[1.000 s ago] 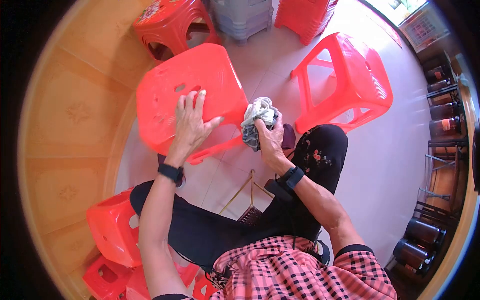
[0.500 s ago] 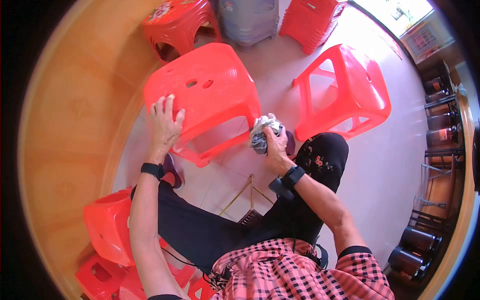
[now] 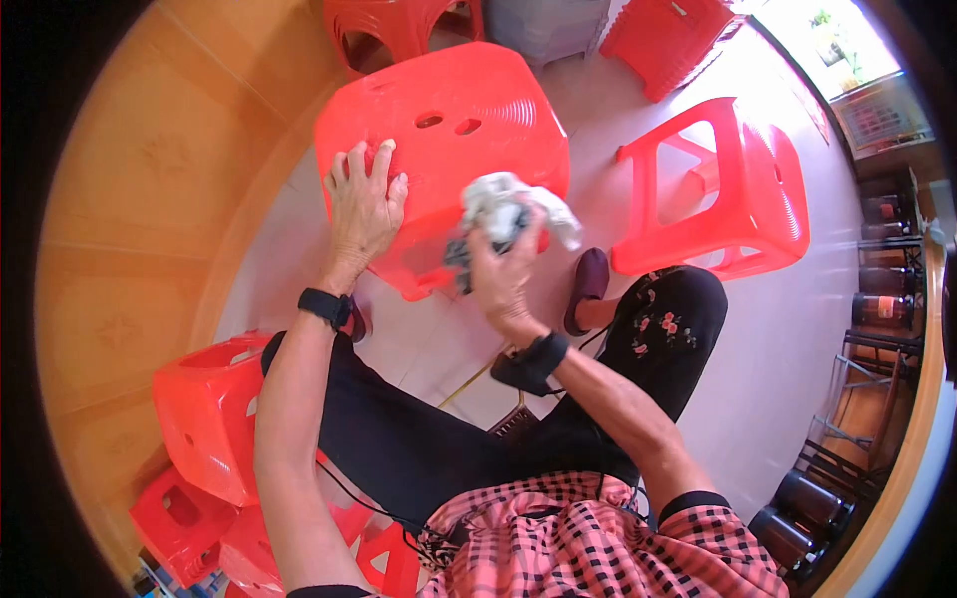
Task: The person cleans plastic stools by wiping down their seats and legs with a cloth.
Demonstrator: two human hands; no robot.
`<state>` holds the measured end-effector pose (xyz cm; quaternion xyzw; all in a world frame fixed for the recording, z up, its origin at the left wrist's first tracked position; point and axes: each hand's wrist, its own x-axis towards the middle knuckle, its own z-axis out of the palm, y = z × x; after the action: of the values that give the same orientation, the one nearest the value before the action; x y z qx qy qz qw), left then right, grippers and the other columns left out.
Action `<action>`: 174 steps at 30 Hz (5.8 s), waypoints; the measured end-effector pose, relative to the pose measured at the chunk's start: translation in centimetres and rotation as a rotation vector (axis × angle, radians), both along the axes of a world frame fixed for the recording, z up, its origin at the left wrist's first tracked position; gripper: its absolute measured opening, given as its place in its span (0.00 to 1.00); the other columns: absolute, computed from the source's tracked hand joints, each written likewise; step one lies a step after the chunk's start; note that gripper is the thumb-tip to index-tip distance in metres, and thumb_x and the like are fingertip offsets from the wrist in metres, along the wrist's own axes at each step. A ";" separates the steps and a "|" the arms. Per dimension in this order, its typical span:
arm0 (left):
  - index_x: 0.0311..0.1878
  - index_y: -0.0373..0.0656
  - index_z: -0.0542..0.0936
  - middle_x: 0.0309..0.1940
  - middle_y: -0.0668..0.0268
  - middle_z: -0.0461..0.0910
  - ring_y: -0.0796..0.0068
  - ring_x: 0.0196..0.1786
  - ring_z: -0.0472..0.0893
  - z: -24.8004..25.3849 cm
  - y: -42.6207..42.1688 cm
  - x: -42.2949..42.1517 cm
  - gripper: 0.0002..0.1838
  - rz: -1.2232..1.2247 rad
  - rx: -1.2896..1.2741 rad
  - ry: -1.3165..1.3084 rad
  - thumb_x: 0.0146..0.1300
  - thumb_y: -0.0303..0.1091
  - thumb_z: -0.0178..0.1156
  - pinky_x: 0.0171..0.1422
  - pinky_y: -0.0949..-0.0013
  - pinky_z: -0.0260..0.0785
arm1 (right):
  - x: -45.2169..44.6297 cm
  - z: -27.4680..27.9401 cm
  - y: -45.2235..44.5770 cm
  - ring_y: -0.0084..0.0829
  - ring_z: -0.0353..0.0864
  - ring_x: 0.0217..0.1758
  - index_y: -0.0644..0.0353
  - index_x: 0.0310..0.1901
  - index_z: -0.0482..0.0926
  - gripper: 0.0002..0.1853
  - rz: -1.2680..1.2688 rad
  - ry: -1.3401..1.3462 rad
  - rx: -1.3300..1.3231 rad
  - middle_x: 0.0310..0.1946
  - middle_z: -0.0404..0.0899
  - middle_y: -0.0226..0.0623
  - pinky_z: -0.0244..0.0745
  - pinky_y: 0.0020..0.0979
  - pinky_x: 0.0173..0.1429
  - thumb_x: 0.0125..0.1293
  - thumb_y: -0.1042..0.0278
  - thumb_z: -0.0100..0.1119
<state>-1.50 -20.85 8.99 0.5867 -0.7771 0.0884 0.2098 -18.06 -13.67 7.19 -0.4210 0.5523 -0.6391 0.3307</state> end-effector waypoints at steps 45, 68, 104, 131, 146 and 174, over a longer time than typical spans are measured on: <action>0.59 0.46 0.74 0.56 0.53 0.69 0.51 0.58 0.66 -0.1 0.2 -0.5 0.23 0.036 -0.059 0.125 0.61 0.40 0.58 0.66 0.50 0.57 | -3.2 -24.6 -2.9 0.50 0.76 0.46 0.64 0.54 0.67 0.24 -0.368 0.052 0.593 0.45 0.76 0.53 0.69 0.42 0.54 0.61 0.60 0.58; 0.57 0.45 0.74 0.55 0.53 0.69 0.51 0.59 0.66 -0.1 -0.4 -0.3 0.23 0.024 -0.083 0.121 0.59 0.40 0.60 0.65 0.50 0.58 | 0.0 -17.4 3.1 0.35 0.83 0.41 0.64 0.50 0.74 0.15 0.844 -0.772 0.782 0.42 0.79 0.42 0.80 0.36 0.44 0.64 0.65 0.58; 0.56 0.44 0.74 0.54 0.54 0.70 0.51 0.57 0.67 0.0 0.0 -0.6 0.23 0.051 -0.091 0.148 0.59 0.40 0.60 0.64 0.52 0.59 | 4.0 -20.6 0.3 0.35 0.79 0.22 0.51 0.39 0.73 0.09 -0.159 -0.880 0.771 0.25 0.79 0.35 0.75 0.38 0.22 0.62 0.58 0.54; 0.55 0.44 0.76 0.53 0.53 0.71 0.51 0.57 0.68 -0.3 -0.5 -0.3 0.24 0.041 -0.101 0.144 0.56 0.42 0.61 0.64 0.51 0.59 | 4.2 -18.0 0.2 0.33 0.83 0.40 0.61 0.48 0.73 0.13 0.871 -0.904 0.609 0.39 0.81 0.36 0.80 0.35 0.44 0.64 0.65 0.54; 0.54 0.43 0.77 0.51 0.57 0.70 0.55 0.54 0.68 -0.8 -0.3 -0.3 0.24 0.043 -0.134 0.210 0.53 0.42 0.64 0.62 0.54 0.59 | -5.1 -18.1 -10.1 0.36 0.80 0.50 0.43 0.39 0.85 0.15 0.687 1.334 0.055 0.42 0.83 0.32 0.69 0.49 0.58 0.53 0.51 0.57; 0.54 0.43 0.77 0.52 0.56 0.70 0.52 0.57 0.67 -0.6 -0.4 -0.4 0.25 0.047 -0.118 0.223 0.54 0.43 0.64 0.62 0.52 0.59 | -3.3 -17.9 -11.2 0.42 0.80 0.46 0.49 0.42 0.81 0.15 0.709 1.189 -0.052 0.40 0.82 0.39 0.72 0.47 0.51 0.53 0.56 0.59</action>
<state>-1.86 -21.23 8.37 0.5976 -0.7285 0.0732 0.3268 -21.40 -24.89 -10.69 -0.8627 0.4533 -0.1661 0.1507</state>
